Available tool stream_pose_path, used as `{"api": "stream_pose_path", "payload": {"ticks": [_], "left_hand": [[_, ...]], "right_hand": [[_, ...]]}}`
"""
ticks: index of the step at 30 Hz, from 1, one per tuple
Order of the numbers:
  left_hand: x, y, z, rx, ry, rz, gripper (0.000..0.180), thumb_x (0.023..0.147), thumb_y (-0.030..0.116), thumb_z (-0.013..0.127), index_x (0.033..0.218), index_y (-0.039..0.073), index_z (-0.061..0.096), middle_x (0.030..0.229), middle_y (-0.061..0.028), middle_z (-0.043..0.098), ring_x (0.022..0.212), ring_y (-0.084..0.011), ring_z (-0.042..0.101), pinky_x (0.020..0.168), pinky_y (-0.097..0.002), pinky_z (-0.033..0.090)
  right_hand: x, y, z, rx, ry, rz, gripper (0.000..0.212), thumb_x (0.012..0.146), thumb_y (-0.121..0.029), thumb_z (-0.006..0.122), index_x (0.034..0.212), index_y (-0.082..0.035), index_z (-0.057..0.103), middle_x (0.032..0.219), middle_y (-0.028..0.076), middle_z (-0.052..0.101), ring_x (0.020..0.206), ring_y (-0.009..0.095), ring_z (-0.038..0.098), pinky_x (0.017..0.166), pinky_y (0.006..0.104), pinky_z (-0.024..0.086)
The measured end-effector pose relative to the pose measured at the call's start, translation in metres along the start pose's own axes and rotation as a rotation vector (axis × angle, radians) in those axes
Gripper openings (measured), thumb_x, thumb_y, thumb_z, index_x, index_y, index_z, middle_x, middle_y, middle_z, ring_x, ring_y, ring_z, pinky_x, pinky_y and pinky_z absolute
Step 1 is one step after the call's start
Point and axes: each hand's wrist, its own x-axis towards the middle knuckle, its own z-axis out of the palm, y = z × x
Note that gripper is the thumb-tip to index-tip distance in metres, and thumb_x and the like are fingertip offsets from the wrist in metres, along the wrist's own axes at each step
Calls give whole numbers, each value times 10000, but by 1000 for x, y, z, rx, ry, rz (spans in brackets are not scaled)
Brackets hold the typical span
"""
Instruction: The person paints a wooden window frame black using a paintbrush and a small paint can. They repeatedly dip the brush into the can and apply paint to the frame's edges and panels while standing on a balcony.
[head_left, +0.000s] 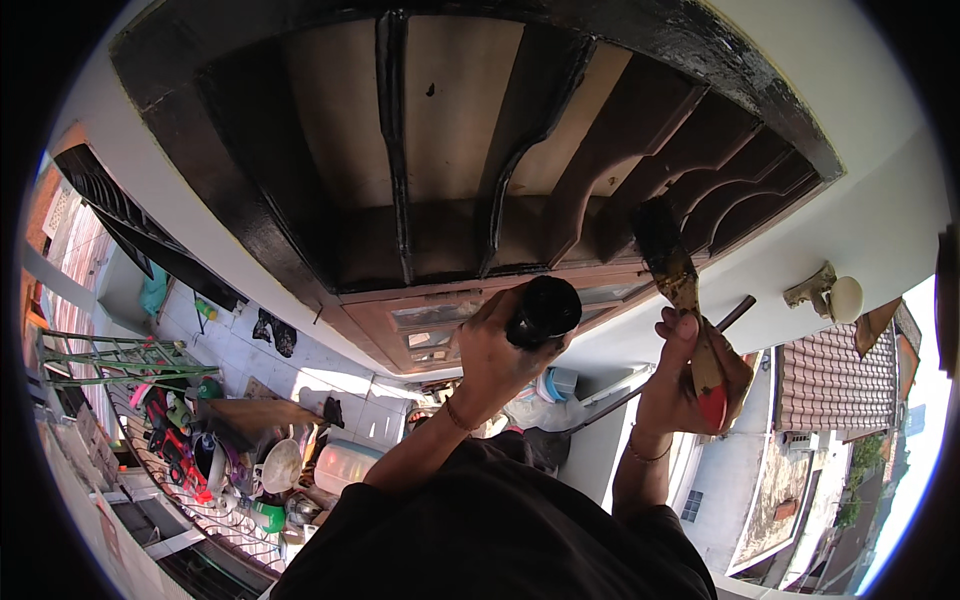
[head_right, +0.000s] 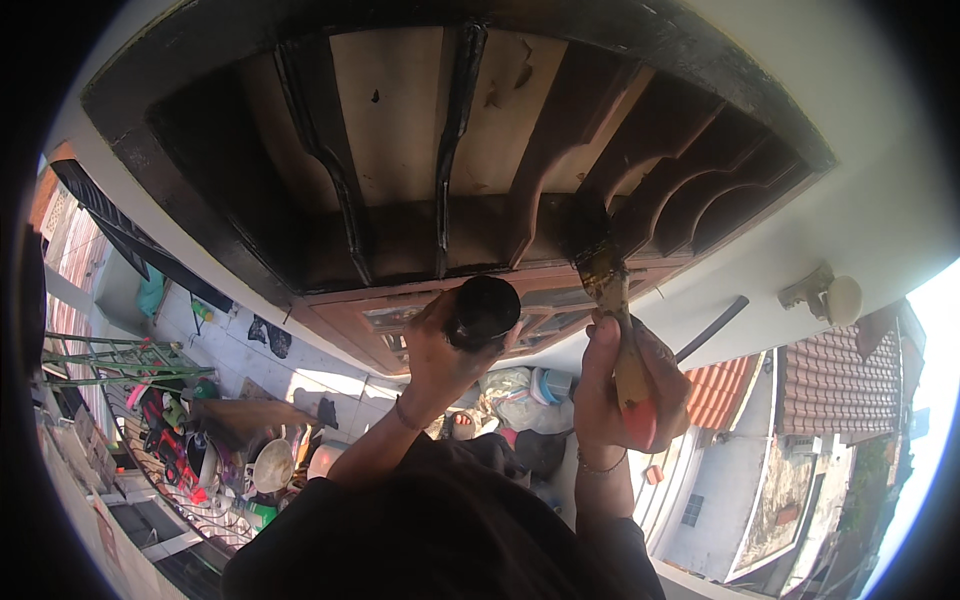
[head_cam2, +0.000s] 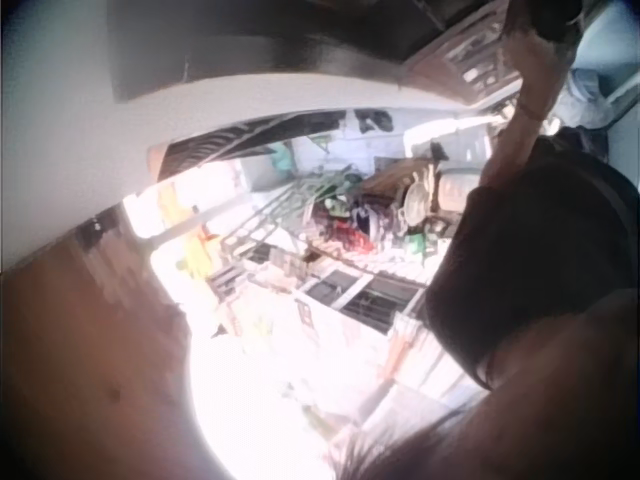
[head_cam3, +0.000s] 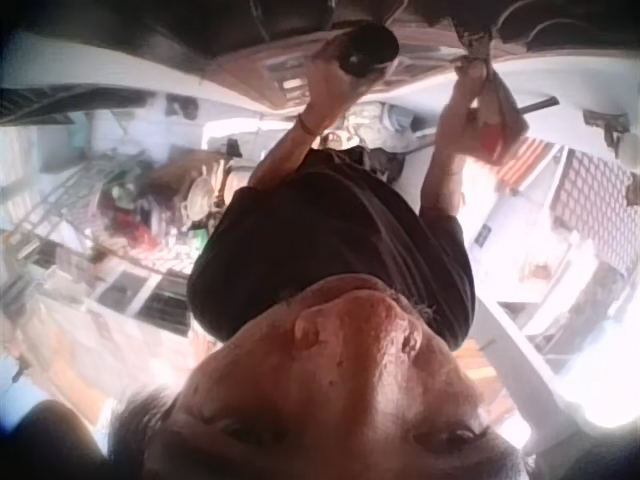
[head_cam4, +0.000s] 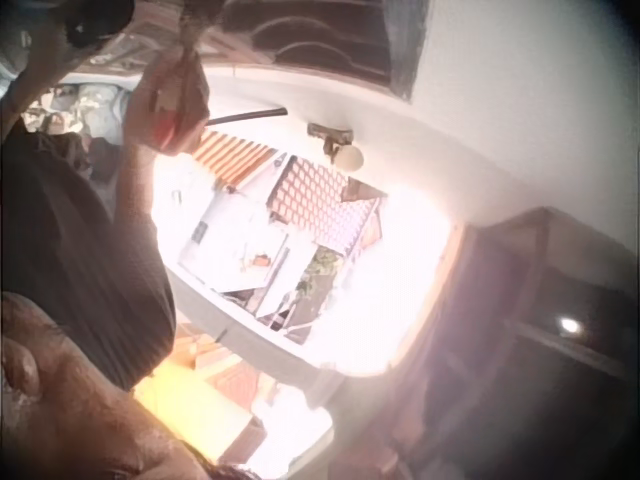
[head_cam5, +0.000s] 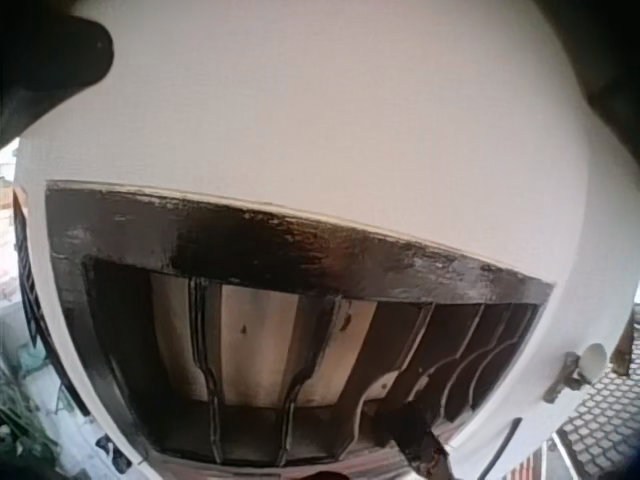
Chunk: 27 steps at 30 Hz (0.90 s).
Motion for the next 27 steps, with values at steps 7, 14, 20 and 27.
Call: {"api": "stream_pose_path", "payload": {"ticks": [7, 14, 20, 27], "left_hand": [[-28, -24, -20, -49, -70, -89, 456, 708, 282, 940, 1030, 37, 731, 914, -141, 757, 796, -292, 770, 709, -378, 615], [-45, -30, -39, -124, -165, -185, 504, 700, 301, 946, 1072, 44, 724, 953, -140, 763, 818, -293, 773, 729, -388, 624], [-53, -33, -48, -165, -274, -221, 572, 671, 289, 957, 1120, 31, 714, 947, -142, 762, 819, -291, 772, 741, -385, 627], [-67, -39, -52, -187, -331, -198, 583, 675, 304, 947, 1132, 28, 715, 939, -139, 755, 812, -296, 767, 734, -384, 626]], "right_hand": [[68, -17, 69, -331, 114, -544, 324, 793, -116, 921, 965, -5, 670, 816, 118, 762, 672, 201, 764, 583, 262, 609], [101, 18, 106, -404, 65, -777, 280, 790, -121, 899, 975, -58, 699, 780, 47, 710, 594, 148, 695, 516, 245, 560], [100, 4, 94, -436, 81, -702, 211, 797, 6, 867, 939, 1, 711, 785, 69, 741, 601, 166, 700, 552, 254, 566], [88, -14, 102, -457, 137, -723, 210, 793, -37, 875, 885, -40, 686, 787, 73, 732, 607, 175, 716, 539, 264, 579]]}}
